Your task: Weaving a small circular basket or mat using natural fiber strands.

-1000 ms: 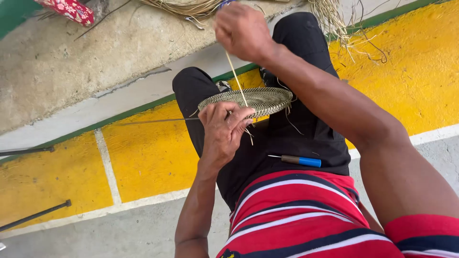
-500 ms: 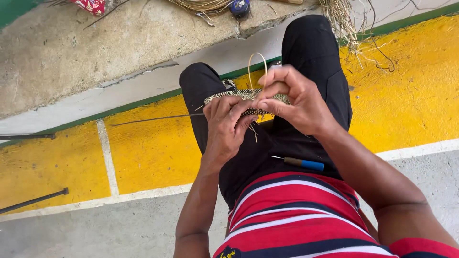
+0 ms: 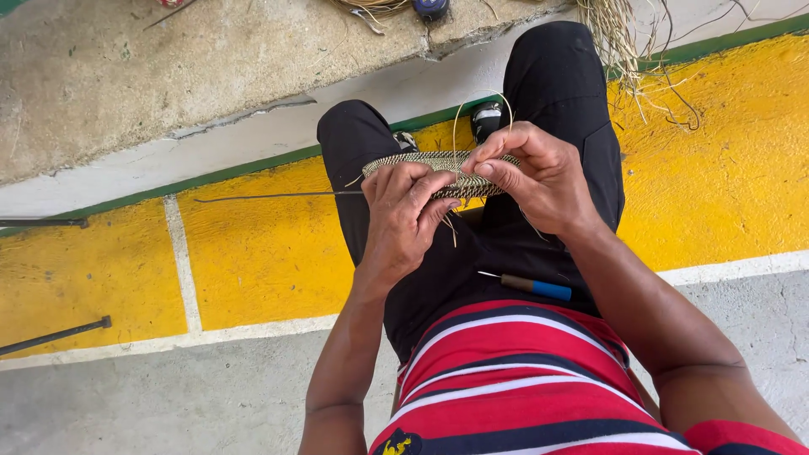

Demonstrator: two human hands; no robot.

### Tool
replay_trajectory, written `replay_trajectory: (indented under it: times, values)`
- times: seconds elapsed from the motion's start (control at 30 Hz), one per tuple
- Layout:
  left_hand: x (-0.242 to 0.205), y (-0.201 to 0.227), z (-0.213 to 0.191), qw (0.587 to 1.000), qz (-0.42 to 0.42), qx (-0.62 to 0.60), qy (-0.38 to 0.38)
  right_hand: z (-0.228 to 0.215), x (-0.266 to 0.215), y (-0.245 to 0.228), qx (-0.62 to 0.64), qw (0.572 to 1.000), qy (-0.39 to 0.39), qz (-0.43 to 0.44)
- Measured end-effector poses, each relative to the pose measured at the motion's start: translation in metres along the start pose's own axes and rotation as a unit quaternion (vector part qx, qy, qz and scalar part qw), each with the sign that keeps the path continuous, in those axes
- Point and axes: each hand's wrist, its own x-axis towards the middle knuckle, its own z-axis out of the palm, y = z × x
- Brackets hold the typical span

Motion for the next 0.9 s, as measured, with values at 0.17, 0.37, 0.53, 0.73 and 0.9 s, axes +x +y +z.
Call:
replay_trajectory:
  times: [0.17, 0.37, 0.53, 0.73, 0.9]
  values:
    - [0.002, 0.001, 0.0, 1.0, 0.006, -0.004, 0.008, 0.012, 0.001, -0.02, -0.273, 0.95, -0.008, -0.148]
    - [-0.005, -0.006, 0.002, 1.0, 0.007, -0.003, -0.003, 0.003, 0.004, -0.02, -0.316, 0.932, -0.113, -0.139]
    - [-0.007, -0.004, 0.003, 0.999, 0.026, -0.006, 0.025, -0.033, 0.05, 0.009, -0.198, 0.951, -0.236, 0.035]
    - [-0.006, -0.007, 0.003, 0.999, 0.019, 0.004, 0.03, -0.019, 0.073, 0.021, -0.147, 0.914, -0.341, 0.166]
    - [-0.006, -0.005, 0.003, 0.999, 0.027, -0.002, 0.026, -0.033, 0.084, 0.047, -0.188, 0.948, -0.231, 0.116]
